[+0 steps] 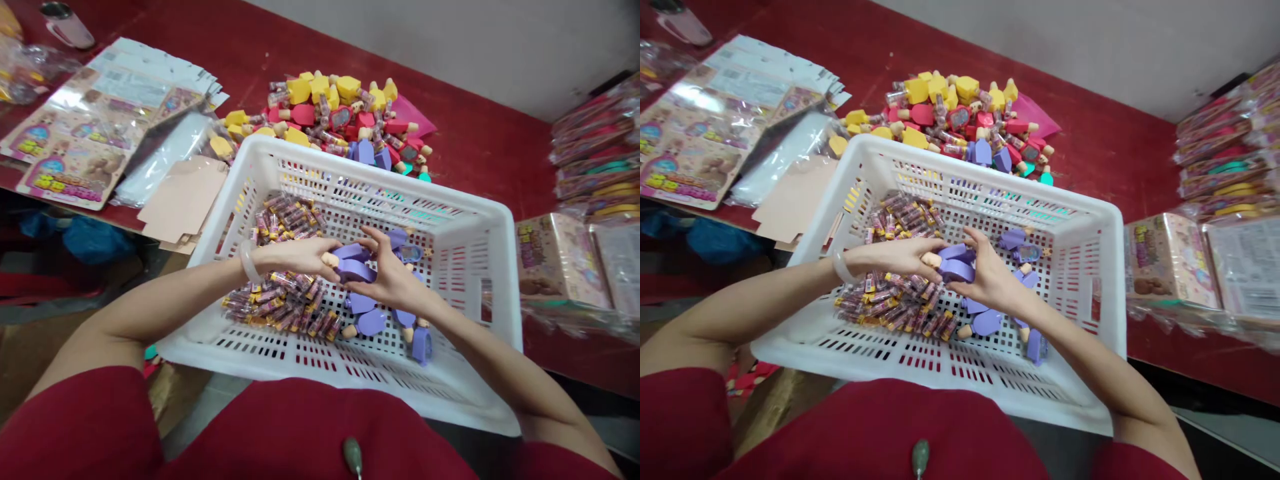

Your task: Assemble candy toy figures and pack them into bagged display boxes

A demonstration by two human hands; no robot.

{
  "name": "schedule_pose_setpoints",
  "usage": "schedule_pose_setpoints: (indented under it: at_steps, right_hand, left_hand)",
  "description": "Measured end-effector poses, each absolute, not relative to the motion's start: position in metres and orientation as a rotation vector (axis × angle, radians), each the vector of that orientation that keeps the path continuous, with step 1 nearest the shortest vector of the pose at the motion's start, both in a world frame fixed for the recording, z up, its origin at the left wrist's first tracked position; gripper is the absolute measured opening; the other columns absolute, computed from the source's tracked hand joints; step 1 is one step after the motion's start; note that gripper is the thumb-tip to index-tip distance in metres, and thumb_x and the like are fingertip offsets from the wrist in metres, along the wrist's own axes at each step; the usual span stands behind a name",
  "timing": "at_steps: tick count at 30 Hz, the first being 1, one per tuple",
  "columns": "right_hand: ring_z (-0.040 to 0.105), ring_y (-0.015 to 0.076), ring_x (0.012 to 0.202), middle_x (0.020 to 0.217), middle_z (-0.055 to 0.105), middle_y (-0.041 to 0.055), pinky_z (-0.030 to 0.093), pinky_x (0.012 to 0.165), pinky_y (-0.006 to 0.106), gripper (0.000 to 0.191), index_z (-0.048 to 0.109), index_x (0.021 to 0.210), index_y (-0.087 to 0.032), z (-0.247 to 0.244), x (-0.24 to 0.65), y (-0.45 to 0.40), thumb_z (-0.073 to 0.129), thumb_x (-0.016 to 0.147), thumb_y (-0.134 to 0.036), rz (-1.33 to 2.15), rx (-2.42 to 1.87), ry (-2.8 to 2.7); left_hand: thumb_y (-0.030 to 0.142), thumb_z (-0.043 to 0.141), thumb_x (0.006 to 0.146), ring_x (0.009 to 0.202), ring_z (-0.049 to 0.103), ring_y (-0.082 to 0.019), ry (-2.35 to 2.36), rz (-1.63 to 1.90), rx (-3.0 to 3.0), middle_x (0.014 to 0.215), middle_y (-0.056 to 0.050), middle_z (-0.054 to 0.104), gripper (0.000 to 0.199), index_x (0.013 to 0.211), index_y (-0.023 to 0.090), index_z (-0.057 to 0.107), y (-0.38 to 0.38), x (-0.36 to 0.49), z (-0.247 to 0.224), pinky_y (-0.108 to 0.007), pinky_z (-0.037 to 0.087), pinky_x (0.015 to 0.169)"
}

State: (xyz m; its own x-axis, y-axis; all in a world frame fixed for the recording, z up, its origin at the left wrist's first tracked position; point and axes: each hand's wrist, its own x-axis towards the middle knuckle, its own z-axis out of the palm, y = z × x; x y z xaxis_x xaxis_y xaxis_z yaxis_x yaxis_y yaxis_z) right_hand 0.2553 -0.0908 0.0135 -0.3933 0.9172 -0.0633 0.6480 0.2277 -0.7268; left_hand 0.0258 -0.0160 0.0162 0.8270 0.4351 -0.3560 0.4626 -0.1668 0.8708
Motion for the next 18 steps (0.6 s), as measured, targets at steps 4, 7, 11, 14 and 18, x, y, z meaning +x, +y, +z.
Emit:
schedule_pose_setpoints:
  at_steps: [4,7,11,14,18]
  right_hand:
    - [0.064,0.0306,0.106,0.130,0.056,0.0186,0.055,0.087,0.045,0.105,0.011,0.153,-0.021,0.025,0.259,-0.087,0.078,0.075,-0.042,1.199,-1.430,-2.032]
    - [0.067,0.0262,0.090,0.122,0.061,0.0159,0.057,0.076,0.040,0.112,0.002,0.156,-0.022,0.031,0.250,-0.086,0.077,0.075,-0.038,1.238,-1.364,-2.125]
    - [0.064,0.0269,0.099,0.137,0.050,0.0187,0.057,0.079,0.042,0.108,0.002,0.155,-0.024,0.025,0.246,-0.094,0.075,0.079,-0.043,0.982,-1.270,-2.096]
    - [0.061,0.0240,0.098,0.133,0.052,0.0168,0.055,0.083,0.042,0.072,0.026,0.147,-0.022,-0.002,0.253,-0.108,0.064,0.090,-0.042,0.754,-1.329,-2.039]
    - [0.062,0.0265,0.093,0.100,0.066,0.0142,0.051,0.085,0.046,0.018,0.062,0.103,-0.015,-0.065,0.256,-0.144,0.051,0.089,-0.016,0.717,-1.069,-2.822]
  left_hand:
    - [0.050,0.072,0.072,0.115,0.057,-0.026,0.578,0.002,1.684,0.126,-0.009,0.063,0.069,0.131,0.018,0.055,-0.012,0.028,0.013,-0.036,0.044,0.095]
    - [0.053,0.077,0.066,0.113,0.058,-0.026,0.435,-0.075,1.694,0.123,-0.008,0.064,0.081,0.134,0.019,0.051,-0.020,0.034,0.012,-0.036,0.045,0.093]
    - [0.058,0.076,0.064,0.101,0.062,-0.028,0.697,-0.050,1.766,0.110,-0.010,0.066,0.079,0.127,0.015,0.053,-0.036,0.028,0.020,-0.036,0.048,0.082]
    - [0.056,0.074,0.068,0.091,0.062,-0.026,1.026,0.079,1.809,0.102,-0.010,0.065,0.070,0.120,0.014,0.054,-0.039,0.011,0.028,-0.034,0.047,0.075]
    - [0.051,0.069,0.074,0.090,0.060,-0.022,1.179,0.388,1.682,0.106,-0.013,0.061,0.069,0.125,0.010,0.049,-0.030,0.002,0.031,-0.032,0.047,0.075]
